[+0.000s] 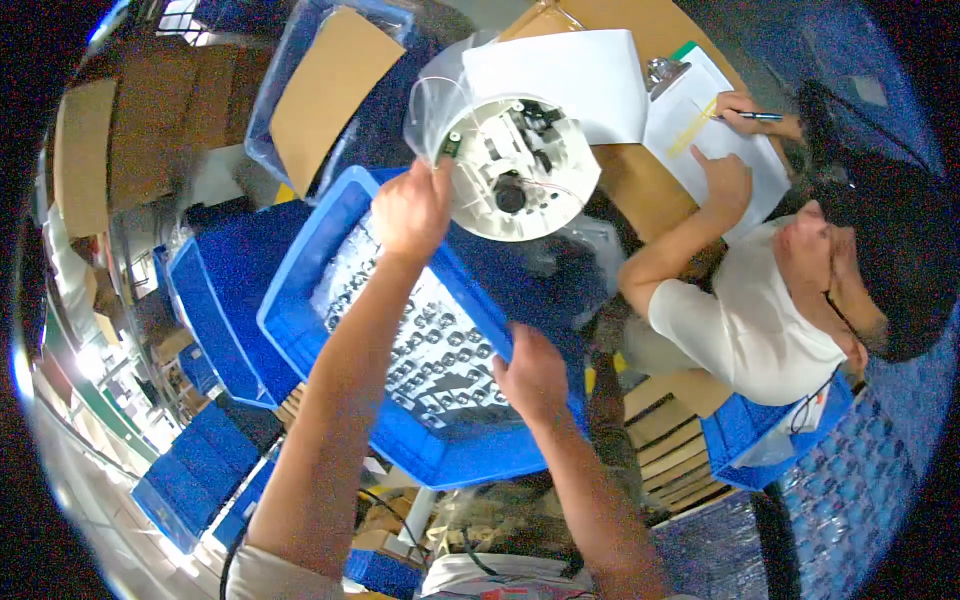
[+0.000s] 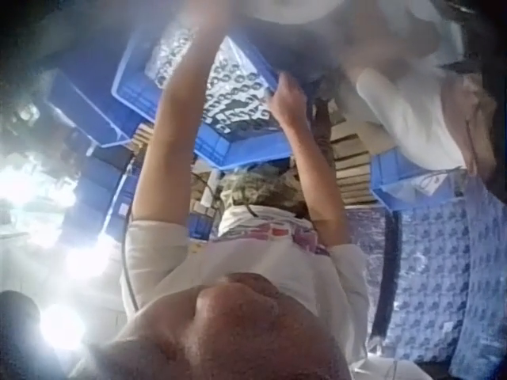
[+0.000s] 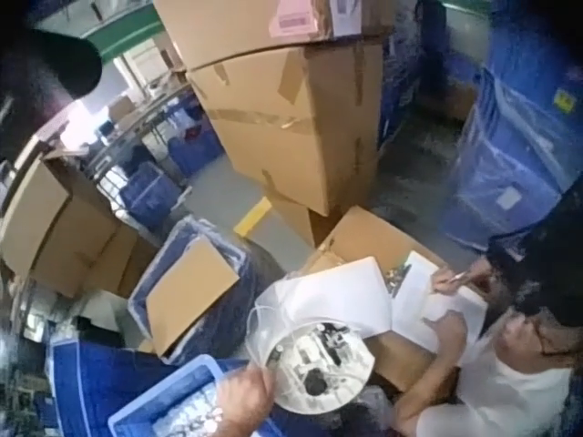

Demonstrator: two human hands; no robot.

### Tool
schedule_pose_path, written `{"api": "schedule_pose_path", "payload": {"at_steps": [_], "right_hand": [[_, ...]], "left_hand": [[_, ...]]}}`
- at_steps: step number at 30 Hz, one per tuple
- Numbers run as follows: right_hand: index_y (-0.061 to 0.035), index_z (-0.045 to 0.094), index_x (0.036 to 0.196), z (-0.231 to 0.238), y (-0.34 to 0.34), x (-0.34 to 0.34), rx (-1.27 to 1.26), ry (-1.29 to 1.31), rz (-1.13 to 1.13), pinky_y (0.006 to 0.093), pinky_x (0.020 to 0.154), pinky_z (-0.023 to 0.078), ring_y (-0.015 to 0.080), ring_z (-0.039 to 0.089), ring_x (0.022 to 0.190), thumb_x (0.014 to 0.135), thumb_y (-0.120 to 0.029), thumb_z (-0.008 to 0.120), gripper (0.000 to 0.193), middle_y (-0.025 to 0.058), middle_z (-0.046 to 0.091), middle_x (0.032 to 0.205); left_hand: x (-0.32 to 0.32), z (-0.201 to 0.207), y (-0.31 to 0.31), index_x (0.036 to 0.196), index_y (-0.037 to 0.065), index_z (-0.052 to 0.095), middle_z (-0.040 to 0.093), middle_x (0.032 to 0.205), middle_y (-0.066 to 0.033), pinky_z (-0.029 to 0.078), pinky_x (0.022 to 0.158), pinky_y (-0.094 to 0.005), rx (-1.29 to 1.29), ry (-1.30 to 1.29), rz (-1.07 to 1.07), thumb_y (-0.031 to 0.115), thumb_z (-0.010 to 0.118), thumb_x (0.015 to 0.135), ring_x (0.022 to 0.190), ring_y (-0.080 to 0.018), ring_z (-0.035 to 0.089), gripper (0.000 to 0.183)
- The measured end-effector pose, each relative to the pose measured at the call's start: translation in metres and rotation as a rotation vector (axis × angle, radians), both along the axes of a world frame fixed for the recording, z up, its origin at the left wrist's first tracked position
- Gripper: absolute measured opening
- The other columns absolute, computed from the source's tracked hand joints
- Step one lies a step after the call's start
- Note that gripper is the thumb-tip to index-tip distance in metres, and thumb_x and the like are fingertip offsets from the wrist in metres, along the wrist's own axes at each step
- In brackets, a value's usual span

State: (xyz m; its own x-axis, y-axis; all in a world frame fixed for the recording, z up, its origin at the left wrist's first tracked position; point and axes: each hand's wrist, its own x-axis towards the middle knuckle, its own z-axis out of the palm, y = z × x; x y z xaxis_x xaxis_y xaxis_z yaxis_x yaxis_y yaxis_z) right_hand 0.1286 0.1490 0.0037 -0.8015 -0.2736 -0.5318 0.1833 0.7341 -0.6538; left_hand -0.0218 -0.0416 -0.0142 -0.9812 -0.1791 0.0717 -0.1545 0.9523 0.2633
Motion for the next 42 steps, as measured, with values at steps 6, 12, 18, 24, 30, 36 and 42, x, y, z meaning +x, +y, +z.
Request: {"api": "schedule_pose_path", "payload": {"at_steps": [6, 12, 18, 24, 30, 36, 42], "right_hand": [[-0.0034, 0.055, 0.104, -0.007, 0.000, 0.007, -0.006, 0.069, -0.003, 0.0427, 0.077, 0.049, 0.0348, 0.060, 0.087, 0.070, -0.014, 0.068, 0.038, 0.0165, 0.061, 0.094], [-0.0032, 0.053, 0.105, -0.007, 0.002, 0.005, -0.016, 0.087, 0.006, 0.0438, 0.076, 0.048, 0.0358, 0.060, 0.087, 0.071, -0.015, 0.068, 0.039, 0.0171, 0.061, 0.095], [-0.0036, 0.054, 0.105, -0.006, 0.004, 0.003, -0.012, 0.056, 0.005, 0.0438, 0.076, 0.048, 0.0357, 0.060, 0.087, 0.071, -0.016, 0.067, 0.039, 0.0164, 0.062, 0.094], [-0.0033, 0.055, 0.105, -0.002, -0.002, 0.004, 0.008, 0.030, 0.001, 0.0435, 0.076, 0.049, 0.0355, 0.060, 0.086, 0.071, -0.017, 0.067, 0.039, 0.0167, 0.062, 0.092], [-0.0030, 0.054, 0.104, -0.006, 0.000, 0.005, 0.009, 0.049, 0.032, 0.0429, 0.075, 0.049, 0.0354, 0.060, 0.085, 0.071, -0.018, 0.067, 0.038, 0.0169, 0.061, 0.092], [-0.0048, 0.055, 0.105, -0.002, -0.002, 0.004, -0.014, 0.023, -0.017, 0.0430, 0.075, 0.049, 0.0345, 0.060, 0.087, 0.070, -0.017, 0.068, 0.039, 0.0158, 0.061, 0.093], [-0.0042, 0.054, 0.105, -0.003, -0.001, 0.003, 0.011, 0.022, 0.017, 0.0427, 0.076, 0.049, 0.0343, 0.060, 0.087, 0.070, -0.018, 0.069, 0.040, 0.0157, 0.061, 0.095]], "left_hand": [[0.005, -0.004, -0.004, 0.074, 0.006, 0.055, 0.054, 0.054, -0.0156, 0.044, 0.051, -0.0453, 0.039, 0.063, -0.019, 0.028, 0.053, 0.089, 0.052, -0.0347, 0.056, 0.026], [0.003, 0.000, -0.003, 0.077, 0.002, 0.055, 0.056, 0.056, -0.0159, 0.044, 0.055, -0.0449, 0.097, 0.056, 0.004, 0.025, 0.054, 0.088, 0.054, -0.0343, 0.056, 0.026], [0.004, 0.001, -0.001, 0.077, 0.003, 0.057, 0.055, 0.057, -0.0164, 0.043, 0.054, -0.0458, 0.124, 0.054, 0.032, 0.025, 0.054, 0.088, 0.055, -0.0347, 0.056, 0.024], [0.005, 0.000, -0.006, 0.080, 0.005, 0.059, 0.054, 0.056, -0.0162, 0.042, 0.051, -0.0462, 0.100, 0.074, -0.026, 0.029, 0.050, 0.091, 0.053, -0.0356, 0.055, 0.028], [0.004, 0.000, -0.005, 0.075, 0.005, 0.058, 0.053, 0.055, -0.0165, 0.041, 0.051, -0.0461, 0.106, 0.074, -0.040, 0.031, 0.049, 0.091, 0.053, -0.0351, 0.054, 0.032], [0.005, 0.000, -0.006, 0.072, 0.005, 0.057, 0.054, 0.057, -0.0166, 0.043, 0.054, -0.0460, 0.079, 0.054, -0.026, 0.032, 0.050, 0.090, 0.056, -0.0352, 0.055, 0.034], [0.003, 0.002, -0.004, 0.075, 0.005, 0.058, 0.056, 0.059, -0.0173, 0.044, 0.056, -0.0463, 0.074, 0.000, -0.005, 0.030, 0.050, 0.089, 0.058, -0.0360, 0.057, 0.030]]}}
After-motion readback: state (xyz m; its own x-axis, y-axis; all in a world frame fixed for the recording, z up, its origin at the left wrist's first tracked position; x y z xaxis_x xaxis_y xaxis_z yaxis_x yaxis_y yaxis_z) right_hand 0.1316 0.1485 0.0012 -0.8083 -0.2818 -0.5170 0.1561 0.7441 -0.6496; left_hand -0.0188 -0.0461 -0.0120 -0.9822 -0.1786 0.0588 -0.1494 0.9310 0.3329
